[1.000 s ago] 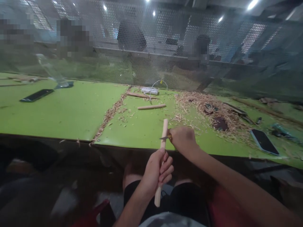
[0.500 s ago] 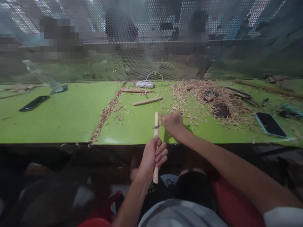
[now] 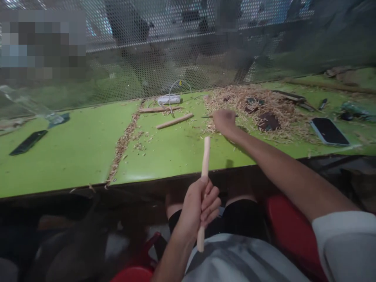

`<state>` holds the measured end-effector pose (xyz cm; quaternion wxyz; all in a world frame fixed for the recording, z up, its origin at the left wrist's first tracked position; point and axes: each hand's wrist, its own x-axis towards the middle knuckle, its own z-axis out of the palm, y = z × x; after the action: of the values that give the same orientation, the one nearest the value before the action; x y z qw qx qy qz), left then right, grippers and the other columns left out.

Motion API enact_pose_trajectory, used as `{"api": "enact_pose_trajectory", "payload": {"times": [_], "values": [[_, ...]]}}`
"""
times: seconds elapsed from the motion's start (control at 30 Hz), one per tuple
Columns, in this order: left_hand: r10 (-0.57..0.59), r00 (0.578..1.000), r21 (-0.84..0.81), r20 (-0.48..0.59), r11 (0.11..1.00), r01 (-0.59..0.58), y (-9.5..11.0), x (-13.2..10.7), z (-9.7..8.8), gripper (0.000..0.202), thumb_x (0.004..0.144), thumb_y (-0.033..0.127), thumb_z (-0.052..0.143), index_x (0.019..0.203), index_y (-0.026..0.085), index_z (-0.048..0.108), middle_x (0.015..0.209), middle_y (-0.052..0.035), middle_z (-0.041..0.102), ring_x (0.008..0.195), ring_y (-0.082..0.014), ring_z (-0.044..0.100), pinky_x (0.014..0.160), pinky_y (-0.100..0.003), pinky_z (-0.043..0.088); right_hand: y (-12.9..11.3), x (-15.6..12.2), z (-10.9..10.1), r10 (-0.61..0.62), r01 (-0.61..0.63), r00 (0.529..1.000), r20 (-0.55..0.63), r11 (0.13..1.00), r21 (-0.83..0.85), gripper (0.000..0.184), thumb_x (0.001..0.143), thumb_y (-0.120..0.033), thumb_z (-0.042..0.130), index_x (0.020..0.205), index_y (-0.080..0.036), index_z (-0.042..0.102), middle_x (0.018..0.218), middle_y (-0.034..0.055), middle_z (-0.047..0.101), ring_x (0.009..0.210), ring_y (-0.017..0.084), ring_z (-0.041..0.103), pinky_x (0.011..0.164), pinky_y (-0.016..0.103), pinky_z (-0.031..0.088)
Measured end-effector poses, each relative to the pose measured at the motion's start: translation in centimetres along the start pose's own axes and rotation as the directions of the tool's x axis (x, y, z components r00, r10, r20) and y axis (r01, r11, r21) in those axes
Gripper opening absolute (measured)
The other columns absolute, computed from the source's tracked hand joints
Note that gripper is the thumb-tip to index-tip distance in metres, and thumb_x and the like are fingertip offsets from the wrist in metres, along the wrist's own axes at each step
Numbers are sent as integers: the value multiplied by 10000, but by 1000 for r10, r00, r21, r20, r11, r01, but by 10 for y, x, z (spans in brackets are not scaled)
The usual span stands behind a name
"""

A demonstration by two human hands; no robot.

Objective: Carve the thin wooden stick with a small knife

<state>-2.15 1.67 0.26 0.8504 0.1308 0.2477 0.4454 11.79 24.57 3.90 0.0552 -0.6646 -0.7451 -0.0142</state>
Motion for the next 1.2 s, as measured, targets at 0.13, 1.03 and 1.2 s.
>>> {"api": "enact_pose_trajectory", "payload": {"times": [0.13,1.03,1.2], "values": [[3,1000,-55,29,999,-1,6,4,-7,397,914,377,698,674,205,433,420,112,342,319,-36,76,226,-114,204,19,-4,-11,81,-81,996,-46,997,10,342,1011,-118,464,1100,31,759,1020,258,737,911,218,655,777,315,421],[72,997,-143,-39,987,-77,21,20,-17,344,979,326,615,722,200,424,491,121,249,359,-30,71,264,-92,139,-42,-81,25,-277,288,955,105,951,-110,377,1023,-129,422,1069,-139,796,887,146,786,869,262,729,742,327,515],[85,993,-133,-81,987,-95,28,19,-15,338,987,303,604,719,197,427,495,121,249,355,-25,104,274,-92,143,-44,-68,22,-370,376,926,71,919,-117,367,952,-34,439,1033,-81,795,918,189,786,893,279,738,749,338,517]]}}
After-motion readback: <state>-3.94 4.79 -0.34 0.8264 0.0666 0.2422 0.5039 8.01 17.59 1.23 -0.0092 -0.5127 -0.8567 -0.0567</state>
